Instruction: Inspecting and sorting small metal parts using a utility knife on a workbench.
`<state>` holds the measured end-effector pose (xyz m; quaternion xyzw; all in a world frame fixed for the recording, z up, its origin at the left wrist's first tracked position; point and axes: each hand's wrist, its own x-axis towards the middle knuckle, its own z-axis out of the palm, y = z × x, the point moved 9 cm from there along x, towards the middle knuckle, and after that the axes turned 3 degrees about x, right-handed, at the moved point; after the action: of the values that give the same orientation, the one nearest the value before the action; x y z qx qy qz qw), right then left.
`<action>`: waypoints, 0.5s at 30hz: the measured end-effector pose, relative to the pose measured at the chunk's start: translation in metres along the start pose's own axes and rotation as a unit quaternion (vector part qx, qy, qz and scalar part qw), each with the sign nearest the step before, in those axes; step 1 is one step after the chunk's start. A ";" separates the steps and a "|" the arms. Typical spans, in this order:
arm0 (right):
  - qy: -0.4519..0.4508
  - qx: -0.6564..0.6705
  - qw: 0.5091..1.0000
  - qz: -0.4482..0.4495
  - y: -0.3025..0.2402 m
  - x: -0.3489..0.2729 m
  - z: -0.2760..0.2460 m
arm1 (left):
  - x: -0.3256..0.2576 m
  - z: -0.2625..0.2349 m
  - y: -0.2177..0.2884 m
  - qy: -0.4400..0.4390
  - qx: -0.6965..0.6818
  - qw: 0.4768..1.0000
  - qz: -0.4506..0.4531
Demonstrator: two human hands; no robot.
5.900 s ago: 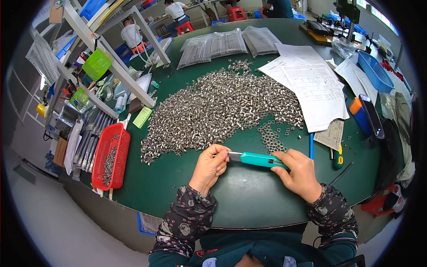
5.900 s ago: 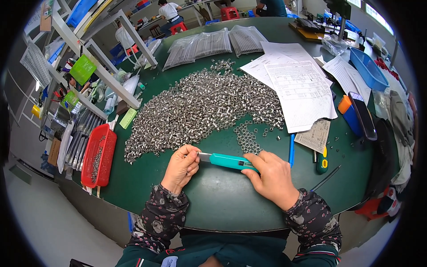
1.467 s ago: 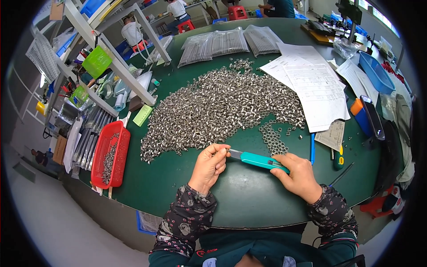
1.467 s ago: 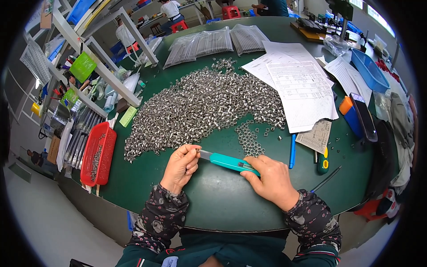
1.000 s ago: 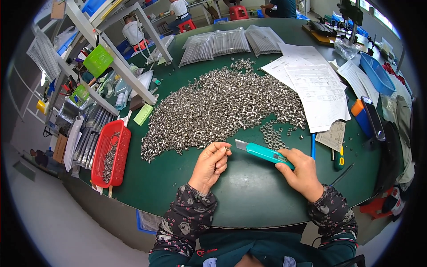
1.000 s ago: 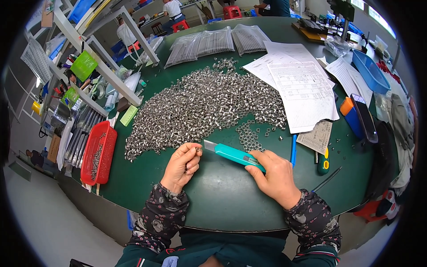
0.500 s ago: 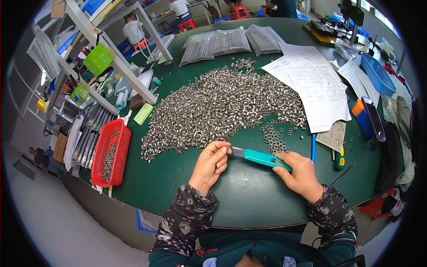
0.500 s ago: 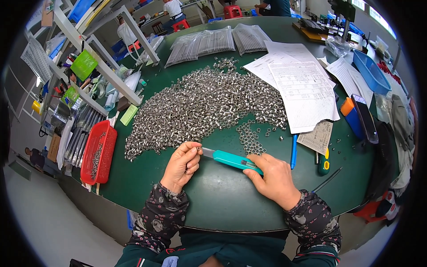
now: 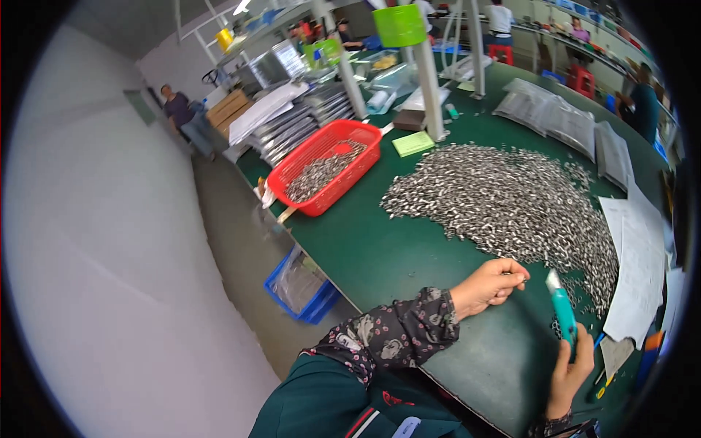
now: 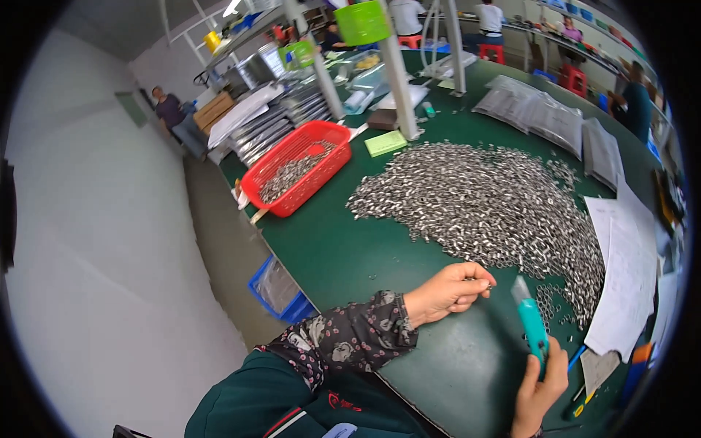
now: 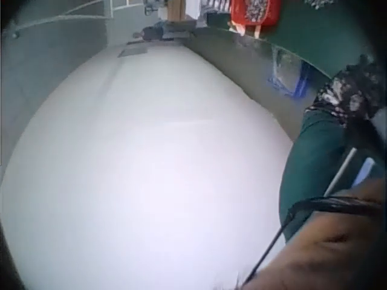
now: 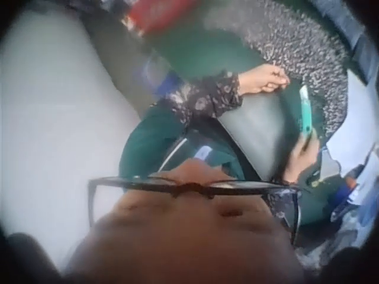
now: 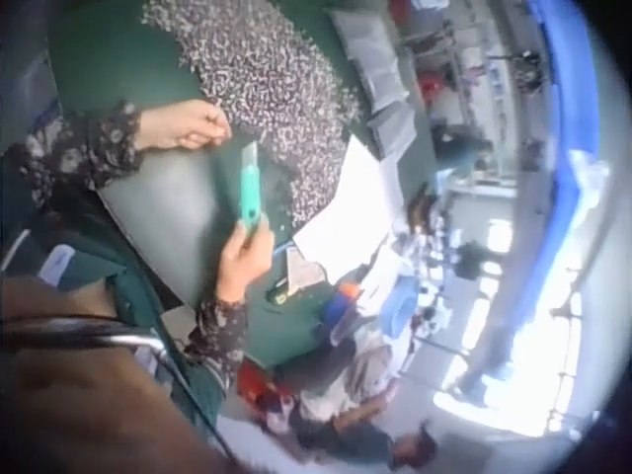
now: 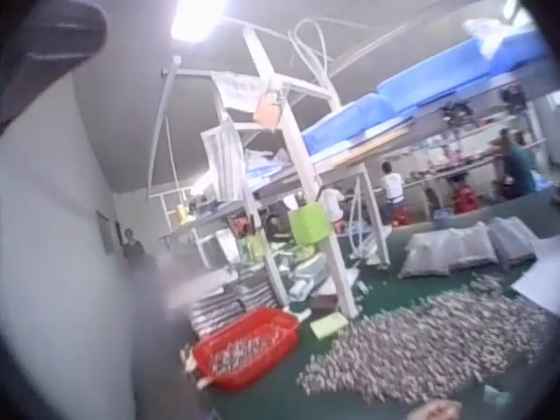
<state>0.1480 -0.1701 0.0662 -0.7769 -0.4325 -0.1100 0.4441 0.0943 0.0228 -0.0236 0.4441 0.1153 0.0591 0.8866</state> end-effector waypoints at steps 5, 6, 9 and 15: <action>-0.058 -0.003 0.997 0.045 0.017 0.002 0.011 | -0.006 -0.012 0.015 0.034 -0.046 0.997 0.047; -0.074 0.001 0.996 0.047 0.019 0.001 0.016 | -0.005 -0.013 0.016 0.036 -0.051 0.997 0.053; -0.074 -0.013 0.996 0.044 0.021 0.002 0.015 | -0.002 -0.013 0.011 0.038 -0.078 0.996 0.034; -0.063 -0.012 0.997 0.043 0.027 0.003 0.011 | 0.003 -0.005 0.013 0.019 -0.055 0.997 0.044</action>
<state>0.1686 -0.1657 0.0454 -0.8056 -0.4245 -0.0466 0.4106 0.0962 0.0356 -0.0166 0.3977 0.1087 0.1131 0.9040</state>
